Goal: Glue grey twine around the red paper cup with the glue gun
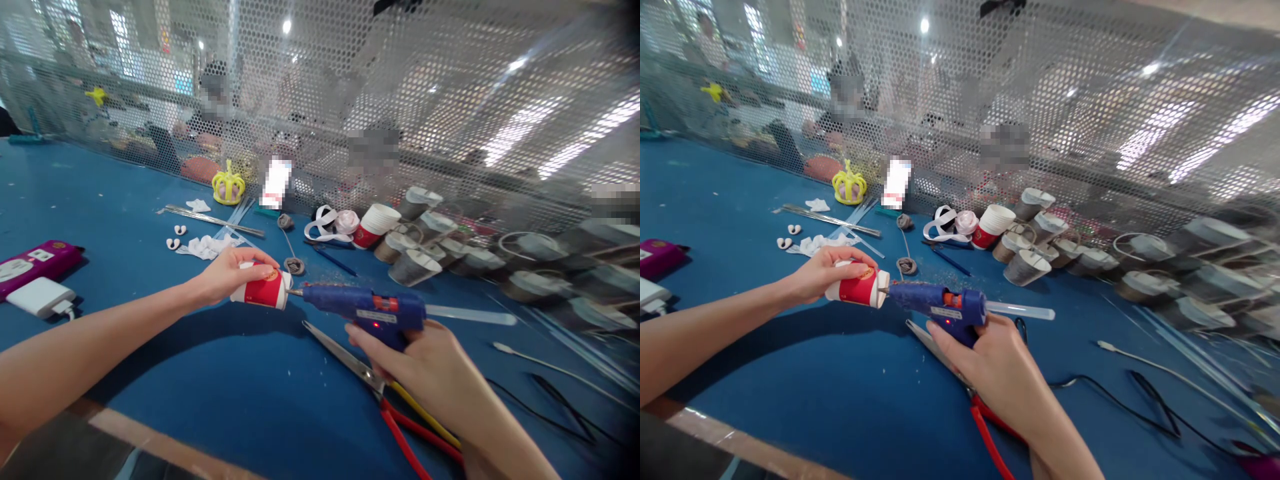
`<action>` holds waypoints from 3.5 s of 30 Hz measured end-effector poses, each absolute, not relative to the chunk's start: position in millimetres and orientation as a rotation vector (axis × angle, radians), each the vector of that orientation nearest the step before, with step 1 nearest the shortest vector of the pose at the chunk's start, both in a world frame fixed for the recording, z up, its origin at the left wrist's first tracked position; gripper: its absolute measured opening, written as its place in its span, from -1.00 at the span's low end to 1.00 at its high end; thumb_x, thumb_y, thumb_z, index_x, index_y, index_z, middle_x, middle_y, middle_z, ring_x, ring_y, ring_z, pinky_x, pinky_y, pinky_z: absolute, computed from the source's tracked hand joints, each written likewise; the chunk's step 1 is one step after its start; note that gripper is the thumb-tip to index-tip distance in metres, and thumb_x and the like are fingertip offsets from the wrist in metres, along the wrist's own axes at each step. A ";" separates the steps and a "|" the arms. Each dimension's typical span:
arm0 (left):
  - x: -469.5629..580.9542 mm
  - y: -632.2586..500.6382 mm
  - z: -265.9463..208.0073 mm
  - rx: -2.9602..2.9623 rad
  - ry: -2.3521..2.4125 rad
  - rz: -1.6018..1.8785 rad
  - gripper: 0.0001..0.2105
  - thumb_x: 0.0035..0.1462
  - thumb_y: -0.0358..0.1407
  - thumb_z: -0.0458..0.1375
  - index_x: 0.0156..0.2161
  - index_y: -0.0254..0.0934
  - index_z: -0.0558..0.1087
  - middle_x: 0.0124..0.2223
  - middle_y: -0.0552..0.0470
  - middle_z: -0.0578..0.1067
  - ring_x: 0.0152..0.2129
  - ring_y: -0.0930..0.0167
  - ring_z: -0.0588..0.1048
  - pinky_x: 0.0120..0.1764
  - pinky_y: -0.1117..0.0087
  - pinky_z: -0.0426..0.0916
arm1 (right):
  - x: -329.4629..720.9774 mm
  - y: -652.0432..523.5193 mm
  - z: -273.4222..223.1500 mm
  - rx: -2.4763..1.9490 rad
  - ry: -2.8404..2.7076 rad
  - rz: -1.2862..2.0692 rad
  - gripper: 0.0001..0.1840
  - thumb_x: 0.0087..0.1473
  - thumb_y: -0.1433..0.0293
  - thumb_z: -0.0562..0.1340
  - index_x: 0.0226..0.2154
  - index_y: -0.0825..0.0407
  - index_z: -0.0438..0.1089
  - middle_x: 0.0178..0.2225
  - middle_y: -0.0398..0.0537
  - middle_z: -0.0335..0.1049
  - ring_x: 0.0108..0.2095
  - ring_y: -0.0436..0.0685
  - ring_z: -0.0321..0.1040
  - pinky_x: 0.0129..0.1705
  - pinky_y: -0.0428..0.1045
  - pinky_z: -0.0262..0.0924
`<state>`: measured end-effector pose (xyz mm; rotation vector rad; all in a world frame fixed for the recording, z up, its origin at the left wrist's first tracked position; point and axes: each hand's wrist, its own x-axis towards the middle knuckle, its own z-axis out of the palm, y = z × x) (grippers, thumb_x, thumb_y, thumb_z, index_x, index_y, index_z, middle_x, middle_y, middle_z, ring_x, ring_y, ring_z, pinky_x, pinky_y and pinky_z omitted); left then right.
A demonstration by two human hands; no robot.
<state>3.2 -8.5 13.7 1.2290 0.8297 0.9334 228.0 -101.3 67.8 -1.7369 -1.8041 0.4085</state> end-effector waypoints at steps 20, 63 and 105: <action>3.2 -12.6 14.0 1.353 0.818 0.936 -0.84 -0.10 -0.29 0.23 -0.37 -0.34 0.49 -0.46 0.06 0.50 -0.60 0.55 0.40 -0.54 0.57 0.25 | 229.2 -99.8 69.6 -1.892 -1.694 0.647 -0.64 -0.15 0.15 0.22 -0.77 -0.03 0.23 -0.77 -0.13 0.33 -0.71 0.05 0.29 -0.64 -0.08 0.24; 4.0 -12.1 15.7 1.145 0.797 0.916 -0.80 -0.15 -0.29 0.25 -0.37 -0.36 0.47 -0.48 0.04 0.51 -0.64 0.52 0.41 -0.57 0.53 0.27 | 229.8 -99.7 74.3 -1.835 -1.662 0.863 -0.70 -0.18 0.15 0.26 -0.67 0.02 0.35 -0.82 -0.23 0.21 -0.73 -0.01 0.21 -0.61 -0.10 0.21; 4.7 -15.7 13.6 1.311 0.804 0.959 -0.81 -0.13 -0.28 0.23 -0.37 -0.34 0.50 -0.45 0.02 0.52 -0.60 0.53 0.41 -0.55 0.56 0.26 | 228.3 -99.0 75.8 -1.840 -1.610 0.802 -0.68 -0.17 0.16 0.24 -0.69 0.06 0.35 -0.82 -0.20 0.20 -0.74 -0.04 0.17 -0.64 -0.11 0.17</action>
